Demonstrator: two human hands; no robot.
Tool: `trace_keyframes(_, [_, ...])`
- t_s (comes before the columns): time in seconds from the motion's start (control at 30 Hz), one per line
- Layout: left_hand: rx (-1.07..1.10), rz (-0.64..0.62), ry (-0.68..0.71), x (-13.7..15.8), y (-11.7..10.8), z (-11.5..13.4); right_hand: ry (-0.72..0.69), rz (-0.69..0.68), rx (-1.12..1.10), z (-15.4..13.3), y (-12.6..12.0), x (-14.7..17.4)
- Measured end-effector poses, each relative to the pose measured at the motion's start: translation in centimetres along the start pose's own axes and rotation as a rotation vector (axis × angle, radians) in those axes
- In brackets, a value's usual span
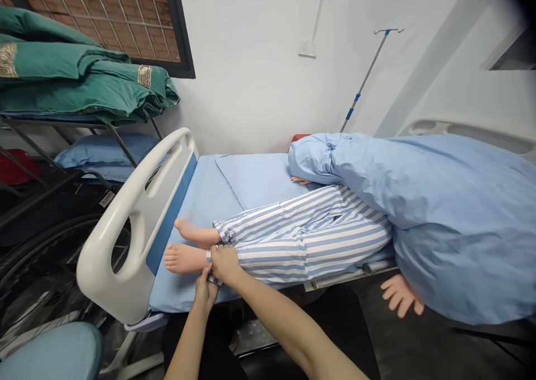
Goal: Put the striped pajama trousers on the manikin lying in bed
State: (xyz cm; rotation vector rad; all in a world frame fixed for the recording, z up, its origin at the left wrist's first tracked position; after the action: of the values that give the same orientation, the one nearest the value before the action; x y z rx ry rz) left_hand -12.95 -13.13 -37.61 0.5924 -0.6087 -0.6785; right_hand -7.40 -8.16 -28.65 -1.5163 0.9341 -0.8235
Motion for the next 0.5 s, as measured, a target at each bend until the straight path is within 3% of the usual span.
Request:
trace_keyframes(0.17, [-0.040, -0.026, 0.049, 0.4, 0.3, 0.3, -0.059, -0.012, -0.026, 0.1, -0.5, 0.3])
trace_keyframes(0.3, [-0.036, -0.058, 0.036, 0.7, 0.5, 0.5, -0.204, -0.003, -0.065, 1.3, -2.1, 1.2])
trace_keyframes(0.4, [-0.035, -0.089, 0.011, 1.1, 1.0, 0.8, -0.272, 0.077, -0.056, 3.9, -4.0, 2.1])
trace_keyframes(0.5, [-0.064, -0.067, -0.014, 1.6, 1.6, 1.1, -0.214, 0.081, 0.016, 7.7, -5.0, 2.9])
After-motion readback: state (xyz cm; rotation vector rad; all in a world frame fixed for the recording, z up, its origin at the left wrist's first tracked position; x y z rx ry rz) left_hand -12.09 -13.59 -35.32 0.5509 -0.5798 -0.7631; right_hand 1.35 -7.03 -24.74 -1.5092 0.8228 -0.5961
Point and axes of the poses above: each hand's wrist, its own x-axis away from the middle knuckle, its own y-axis out of the palm, z = x × y, the point moved 3 cm from there along -x, towards the middle knuckle, and after that the axes turned 15 degrees about y, right-handed, at the moved point
